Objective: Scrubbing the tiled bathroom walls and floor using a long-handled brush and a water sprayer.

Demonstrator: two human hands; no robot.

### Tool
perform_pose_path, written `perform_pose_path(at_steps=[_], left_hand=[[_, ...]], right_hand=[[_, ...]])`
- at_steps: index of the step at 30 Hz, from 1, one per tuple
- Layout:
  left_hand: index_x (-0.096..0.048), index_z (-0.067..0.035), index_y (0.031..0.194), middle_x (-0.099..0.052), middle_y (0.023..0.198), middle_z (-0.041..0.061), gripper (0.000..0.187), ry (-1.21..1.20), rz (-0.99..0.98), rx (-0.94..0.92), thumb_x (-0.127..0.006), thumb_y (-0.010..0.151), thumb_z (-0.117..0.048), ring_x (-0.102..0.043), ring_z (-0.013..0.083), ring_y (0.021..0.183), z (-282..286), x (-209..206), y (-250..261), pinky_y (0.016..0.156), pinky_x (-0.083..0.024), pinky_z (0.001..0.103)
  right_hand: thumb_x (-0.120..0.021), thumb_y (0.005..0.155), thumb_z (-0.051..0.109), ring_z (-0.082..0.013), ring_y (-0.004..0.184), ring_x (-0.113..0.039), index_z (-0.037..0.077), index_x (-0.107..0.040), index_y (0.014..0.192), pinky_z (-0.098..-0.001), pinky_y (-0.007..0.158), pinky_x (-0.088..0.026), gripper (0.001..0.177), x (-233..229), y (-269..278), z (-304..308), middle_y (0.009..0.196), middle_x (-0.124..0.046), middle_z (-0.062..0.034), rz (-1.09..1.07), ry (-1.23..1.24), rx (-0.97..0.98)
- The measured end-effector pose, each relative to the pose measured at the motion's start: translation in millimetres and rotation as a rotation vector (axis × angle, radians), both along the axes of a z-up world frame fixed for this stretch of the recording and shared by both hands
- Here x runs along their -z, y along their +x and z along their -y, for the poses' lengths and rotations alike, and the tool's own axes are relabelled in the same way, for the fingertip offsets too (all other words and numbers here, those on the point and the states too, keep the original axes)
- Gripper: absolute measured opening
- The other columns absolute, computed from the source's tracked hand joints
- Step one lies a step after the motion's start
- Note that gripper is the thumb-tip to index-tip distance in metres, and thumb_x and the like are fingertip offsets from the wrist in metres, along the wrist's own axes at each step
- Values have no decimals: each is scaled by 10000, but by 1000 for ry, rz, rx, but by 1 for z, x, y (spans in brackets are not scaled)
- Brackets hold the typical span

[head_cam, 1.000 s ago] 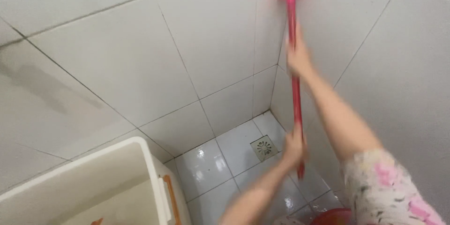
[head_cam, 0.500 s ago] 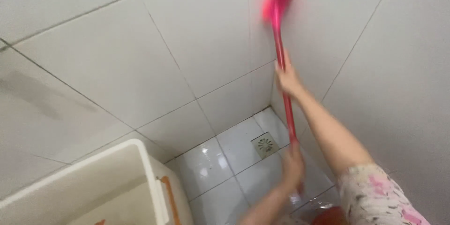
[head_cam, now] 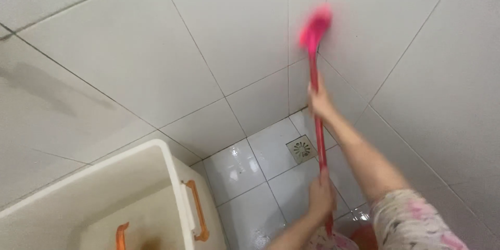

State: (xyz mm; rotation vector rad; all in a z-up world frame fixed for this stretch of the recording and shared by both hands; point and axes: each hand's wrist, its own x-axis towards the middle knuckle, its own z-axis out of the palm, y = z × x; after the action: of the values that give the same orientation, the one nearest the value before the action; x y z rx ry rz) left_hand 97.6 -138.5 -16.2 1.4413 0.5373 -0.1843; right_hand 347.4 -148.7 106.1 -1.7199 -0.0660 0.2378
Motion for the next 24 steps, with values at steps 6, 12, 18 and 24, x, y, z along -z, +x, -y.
perform_pose_path(at_steps=[6,12,18,24], left_hand=[[-483,-70,692,-405,531,-22,664,131,455,18,-362,1121,-561,-412,136,443,-17,-99,53,427,-324,356],[-569,-75,688,-480,536,2,623,99,-53,-121,-444,1056,-562,-487,128,468,6,59,-49,438,-372,372],[-532,-115,727,-490,561,-28,588,79,294,48,-364,1064,-567,-485,133,465,-39,-147,58,437,-392,354],[-528,-67,679,-454,534,3,653,214,21,87,-419,1088,-565,-448,115,486,-31,53,34,437,-361,349]], right_hand=[[-439,1182,421,-112,450,-388,277,-317,1649,-306,374,-332,504,-103,58,-9,597,-391,36,85,344,-50],[-395,1080,327,-360,1276,-480,255,-137,1639,-553,1023,-434,620,72,-32,-25,1586,-376,-178,104,-151,-100],[-396,1147,377,-122,443,-460,367,-69,1663,-314,372,-417,611,-154,35,-19,596,-444,15,308,232,-60],[-391,1122,447,-126,565,-570,301,-79,1658,-369,461,-522,637,46,41,-10,790,-609,16,176,-108,85]])
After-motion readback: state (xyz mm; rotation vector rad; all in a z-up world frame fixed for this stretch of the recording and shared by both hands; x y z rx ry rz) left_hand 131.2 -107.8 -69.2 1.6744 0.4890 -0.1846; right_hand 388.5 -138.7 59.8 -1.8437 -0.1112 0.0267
